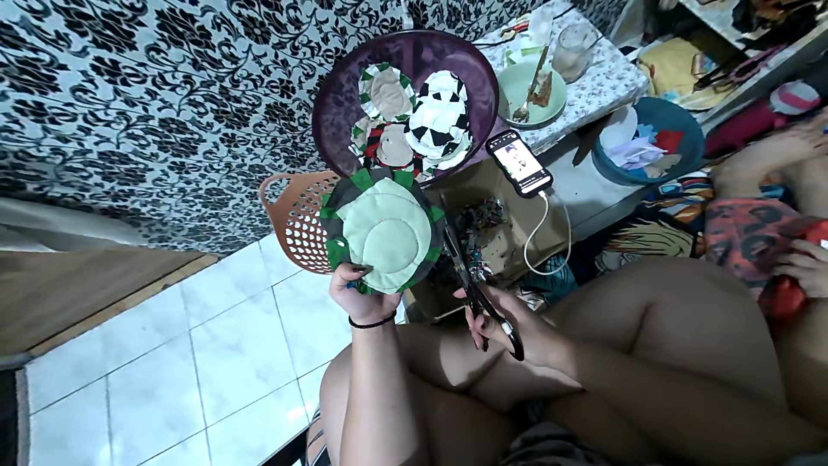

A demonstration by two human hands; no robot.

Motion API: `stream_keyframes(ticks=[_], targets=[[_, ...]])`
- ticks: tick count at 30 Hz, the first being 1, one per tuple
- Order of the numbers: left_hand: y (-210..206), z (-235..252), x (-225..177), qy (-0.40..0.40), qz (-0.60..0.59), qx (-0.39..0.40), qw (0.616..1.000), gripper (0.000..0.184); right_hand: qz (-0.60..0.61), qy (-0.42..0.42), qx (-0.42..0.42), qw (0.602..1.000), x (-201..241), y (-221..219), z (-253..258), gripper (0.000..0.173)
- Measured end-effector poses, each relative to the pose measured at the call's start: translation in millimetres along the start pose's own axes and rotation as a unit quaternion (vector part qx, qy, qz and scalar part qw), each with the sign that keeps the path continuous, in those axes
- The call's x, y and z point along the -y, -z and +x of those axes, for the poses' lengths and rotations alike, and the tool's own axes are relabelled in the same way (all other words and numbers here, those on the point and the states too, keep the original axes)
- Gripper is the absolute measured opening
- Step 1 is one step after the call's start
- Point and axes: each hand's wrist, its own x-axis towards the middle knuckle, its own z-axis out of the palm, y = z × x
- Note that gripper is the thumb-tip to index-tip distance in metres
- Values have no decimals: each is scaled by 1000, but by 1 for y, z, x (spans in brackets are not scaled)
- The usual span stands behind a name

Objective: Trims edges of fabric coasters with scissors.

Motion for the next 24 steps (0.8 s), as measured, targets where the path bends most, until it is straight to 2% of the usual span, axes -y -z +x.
stream_keyframes(ticks=[2,6,10,16,21,24], targets=[[0,0,1,1,-4,13,1000,17,-5,3,9,1000,0,-2,-1,72],[1,-1,0,-4,-1,11,1000,17,-12,44,-3,999,-2,-2,-1,80],[4,-1,0,-6,-10,16,1000,17,-13,32,-27,999,5,0,-1,69],[3,-2,0,-12,-13,17,1000,18,-49,45,-16,998,2,1,-2,72],[4,-2,0,-20,-16,18,1000,14,-39,31,-36,998,7,0,-4,56],[4,-1,-1,-24,-16,5,1000,14,-45,28,-37,998,8,1,-4,54]])
